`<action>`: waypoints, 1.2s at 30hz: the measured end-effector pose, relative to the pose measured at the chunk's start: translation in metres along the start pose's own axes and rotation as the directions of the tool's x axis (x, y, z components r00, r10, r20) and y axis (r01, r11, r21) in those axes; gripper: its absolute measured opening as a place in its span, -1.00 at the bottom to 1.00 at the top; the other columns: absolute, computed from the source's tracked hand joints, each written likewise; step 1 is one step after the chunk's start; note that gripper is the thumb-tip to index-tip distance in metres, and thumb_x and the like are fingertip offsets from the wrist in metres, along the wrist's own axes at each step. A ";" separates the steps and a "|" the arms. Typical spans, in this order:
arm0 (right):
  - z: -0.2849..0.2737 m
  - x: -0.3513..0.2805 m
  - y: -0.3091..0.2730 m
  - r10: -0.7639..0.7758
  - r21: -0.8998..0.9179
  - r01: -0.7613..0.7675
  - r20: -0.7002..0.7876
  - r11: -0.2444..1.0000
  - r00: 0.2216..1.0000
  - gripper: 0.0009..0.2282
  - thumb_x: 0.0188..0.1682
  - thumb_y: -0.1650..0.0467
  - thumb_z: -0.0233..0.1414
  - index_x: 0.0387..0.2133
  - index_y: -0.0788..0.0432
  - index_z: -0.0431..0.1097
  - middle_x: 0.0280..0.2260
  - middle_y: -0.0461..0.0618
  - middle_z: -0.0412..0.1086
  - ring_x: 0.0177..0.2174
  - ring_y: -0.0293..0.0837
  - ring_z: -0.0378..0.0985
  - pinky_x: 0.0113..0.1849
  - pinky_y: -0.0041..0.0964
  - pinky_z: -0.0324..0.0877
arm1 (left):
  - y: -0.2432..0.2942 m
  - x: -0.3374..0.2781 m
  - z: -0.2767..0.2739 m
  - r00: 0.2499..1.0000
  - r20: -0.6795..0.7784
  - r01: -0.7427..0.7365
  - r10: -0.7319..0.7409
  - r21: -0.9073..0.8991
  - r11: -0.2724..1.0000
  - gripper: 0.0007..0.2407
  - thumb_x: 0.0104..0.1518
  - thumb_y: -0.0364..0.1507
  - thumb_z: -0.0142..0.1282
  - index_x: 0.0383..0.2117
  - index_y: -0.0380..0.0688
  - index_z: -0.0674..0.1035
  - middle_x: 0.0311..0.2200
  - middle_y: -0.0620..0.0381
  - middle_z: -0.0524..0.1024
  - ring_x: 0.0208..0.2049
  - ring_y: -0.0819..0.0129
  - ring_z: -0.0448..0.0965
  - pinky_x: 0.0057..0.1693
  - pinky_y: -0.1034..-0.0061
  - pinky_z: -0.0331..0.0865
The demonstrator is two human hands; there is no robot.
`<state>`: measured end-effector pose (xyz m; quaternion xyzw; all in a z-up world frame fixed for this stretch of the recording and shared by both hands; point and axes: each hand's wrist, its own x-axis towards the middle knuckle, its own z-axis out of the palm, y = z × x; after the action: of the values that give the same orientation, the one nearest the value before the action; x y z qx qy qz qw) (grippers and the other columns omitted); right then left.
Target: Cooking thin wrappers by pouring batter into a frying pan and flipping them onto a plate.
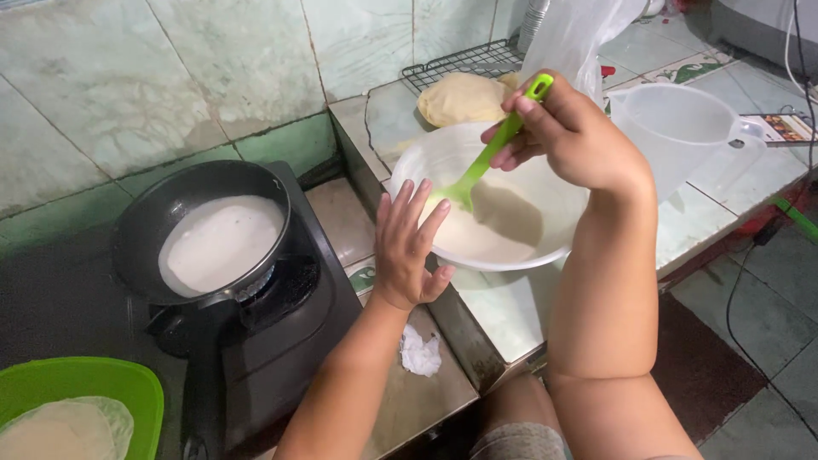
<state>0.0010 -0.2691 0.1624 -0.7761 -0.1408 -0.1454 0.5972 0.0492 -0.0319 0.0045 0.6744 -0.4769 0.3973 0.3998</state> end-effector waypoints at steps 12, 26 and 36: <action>-0.026 -0.005 0.024 -0.114 -0.386 0.025 -0.209 0.922 0.971 -0.77 0.36 0.30 -0.28 -0.08 0.23 0.20 -0.50 0.04 0.41 -0.51 -0.24 0.37 -0.39 -0.34 0.28 | 0.002 -0.003 0.003 0.999 0.004 0.043 -0.044 0.031 0.999 -0.41 0.30 0.10 -0.37 0.33 0.06 0.32 0.39 -0.07 0.24 0.45 -0.12 0.21 0.49 -0.30 -0.55; -0.021 0.003 0.034 -0.191 -0.391 0.128 -0.128 0.912 0.973 -0.92 0.35 0.47 -0.28 -0.06 0.29 0.00 -0.35 0.07 0.47 -0.49 -0.17 0.51 -0.41 -0.32 0.46 | 0.004 -0.001 0.000 0.999 0.012 0.032 -0.033 0.023 0.999 -0.41 0.32 0.10 -0.36 0.34 0.06 0.29 0.36 -0.04 0.29 0.42 -0.09 0.27 0.50 -0.31 -0.52; -0.025 -0.005 0.030 -0.355 -0.717 0.102 -0.213 0.690 0.910 -0.88 0.34 0.49 -0.13 -0.11 0.36 0.10 -0.37 0.12 0.53 -0.36 -0.04 0.65 -0.30 -0.18 0.48 | 0.003 0.000 0.001 1.000 -0.003 0.020 -0.020 0.031 0.999 -0.42 0.32 0.09 -0.37 0.33 0.06 0.31 0.32 -0.03 0.34 0.38 -0.07 0.31 0.51 -0.25 -0.49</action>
<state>0.0066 -0.3006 0.1403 -0.8814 -0.0696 -0.3913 0.2554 0.0463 -0.0337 0.0043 0.6846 -0.4635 0.4017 0.3940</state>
